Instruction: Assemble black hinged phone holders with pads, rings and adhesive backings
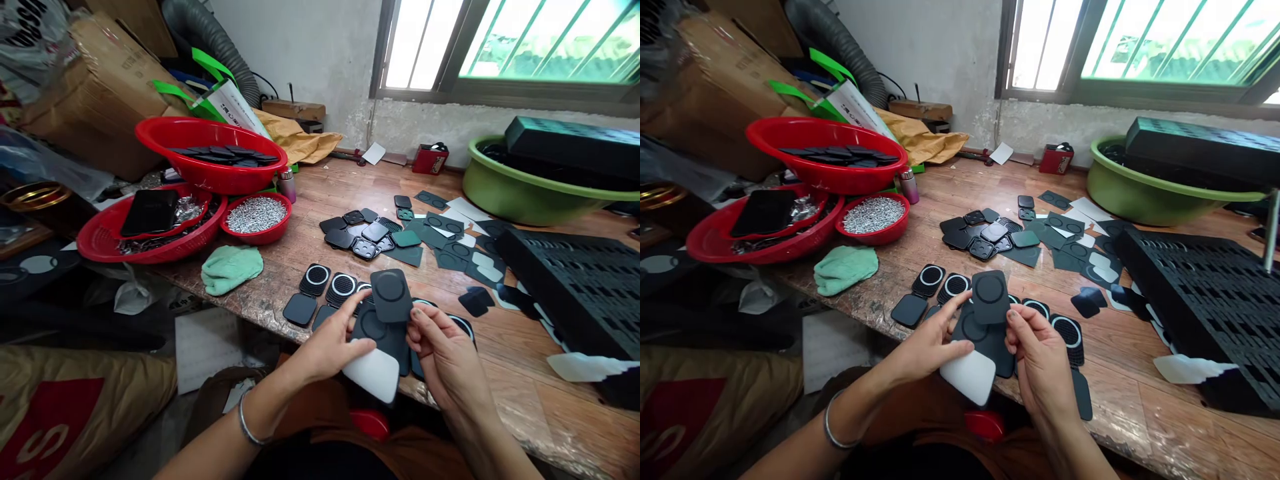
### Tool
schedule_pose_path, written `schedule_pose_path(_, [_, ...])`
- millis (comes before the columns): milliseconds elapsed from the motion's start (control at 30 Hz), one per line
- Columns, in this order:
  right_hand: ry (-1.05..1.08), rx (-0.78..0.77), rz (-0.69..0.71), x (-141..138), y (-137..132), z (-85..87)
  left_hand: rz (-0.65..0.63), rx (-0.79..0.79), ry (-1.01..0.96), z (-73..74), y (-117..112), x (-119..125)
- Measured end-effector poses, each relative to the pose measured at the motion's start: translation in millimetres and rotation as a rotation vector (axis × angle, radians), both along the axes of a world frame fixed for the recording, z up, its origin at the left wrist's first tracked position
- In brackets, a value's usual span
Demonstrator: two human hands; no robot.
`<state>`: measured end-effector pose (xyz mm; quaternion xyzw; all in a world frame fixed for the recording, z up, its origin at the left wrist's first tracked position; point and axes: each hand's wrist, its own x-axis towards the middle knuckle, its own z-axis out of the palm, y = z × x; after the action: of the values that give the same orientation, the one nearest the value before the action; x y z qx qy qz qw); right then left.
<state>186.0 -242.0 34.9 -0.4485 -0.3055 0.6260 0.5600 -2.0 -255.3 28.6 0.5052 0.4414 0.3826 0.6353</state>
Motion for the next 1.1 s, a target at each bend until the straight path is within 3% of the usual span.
schedule_pose_path(167, [-0.301, 0.113, -0.004, -2.2, -3.5, -7.5, -0.101, 0.063, 0.073, 7.3, -6.9, 0.9])
schedule_pose_path(333, [-1.111, 0.661, 0.037, 6.1, 1.4, -6.6, -0.145, 0.126, 0.107, 14.5, -8.4, -7.0])
schedule_pose_path(400, [-1.249, 0.785, 0.026, 12.4, 6.4, 0.2, -0.185, 0.152, 0.124, 17.3, -8.2, -10.5])
schedule_pose_path(633, [-1.215, 0.836, 0.245, 28.3, 17.5, 32.6, -0.276, 0.198, 0.149, 22.4, -6.8, -13.9])
schedule_pose_path(733, [-1.187, 0.826, 0.191, 34.7, 14.4, 38.3, -0.229, 0.129, 0.154, 17.7, -6.7, -14.8])
schedule_pose_path(800, [-1.085, 0.71, 0.047, 42.3, 12.3, 37.4, -0.139, 0.067, 0.17, 12.9, -6.2, -16.6])
schedule_pose_path(900, [-0.744, 0.43, -0.113, 52.9, 12.5, 28.5, -0.04, 0.025, 0.144, 7.5, -6.2, -17.5])
schedule_pose_path(1000, [-0.405, 0.175, -0.051, 52.5, 12.9, 15.6, -0.047, -0.01, 0.008, 6.2, -7.6, -12.8])
schedule_pose_path(1100, [-0.303, 0.095, 0.056, 42.0, 9.2, 7.7, -0.066, -0.024, -0.009, 6.9, -8.9, -5.3])
